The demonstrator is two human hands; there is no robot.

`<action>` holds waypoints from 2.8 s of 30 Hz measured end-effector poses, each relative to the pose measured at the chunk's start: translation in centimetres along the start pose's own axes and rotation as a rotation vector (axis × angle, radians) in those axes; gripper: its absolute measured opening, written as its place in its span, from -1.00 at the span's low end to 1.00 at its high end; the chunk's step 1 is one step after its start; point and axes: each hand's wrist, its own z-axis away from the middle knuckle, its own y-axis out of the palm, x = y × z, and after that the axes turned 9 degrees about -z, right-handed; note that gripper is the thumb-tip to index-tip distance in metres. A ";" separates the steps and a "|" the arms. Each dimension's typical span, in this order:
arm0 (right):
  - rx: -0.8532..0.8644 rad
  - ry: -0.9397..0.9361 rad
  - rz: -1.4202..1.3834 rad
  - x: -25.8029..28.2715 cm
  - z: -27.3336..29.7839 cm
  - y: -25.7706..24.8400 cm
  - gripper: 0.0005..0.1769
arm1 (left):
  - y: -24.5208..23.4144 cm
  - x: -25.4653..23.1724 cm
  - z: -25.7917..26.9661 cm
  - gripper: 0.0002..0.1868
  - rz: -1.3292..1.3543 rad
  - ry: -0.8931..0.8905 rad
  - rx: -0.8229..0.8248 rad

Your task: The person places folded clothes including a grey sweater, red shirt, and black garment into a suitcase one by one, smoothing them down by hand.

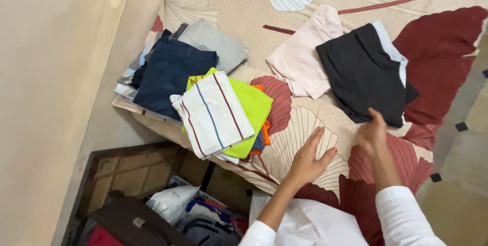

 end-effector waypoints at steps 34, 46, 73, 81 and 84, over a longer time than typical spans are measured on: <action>0.259 -0.389 0.072 11.6 2.3 14.9 -0.49 | 0.0 8.7 6.5 -0.43 0.422 -0.424 -0.239; 0.503 -0.551 0.781 8.2 21.7 27.2 -0.38 | -7.4 5.0 10.2 -0.09 0.595 -0.238 -0.363; 0.957 0.333 1.223 -27.1 49.0 35.8 -0.26 | -16.8 17.8 36.7 -0.26 1.364 -0.434 -0.890; 0.985 0.644 1.059 -34.8 53.1 35.8 -0.34 | -18.1 22.6 48.2 -0.33 1.576 -0.121 -1.245; 1.015 0.563 1.103 -37.9 53.6 35.6 -0.34 | -17.8 26.3 53.0 -0.30 1.805 -0.038 -1.243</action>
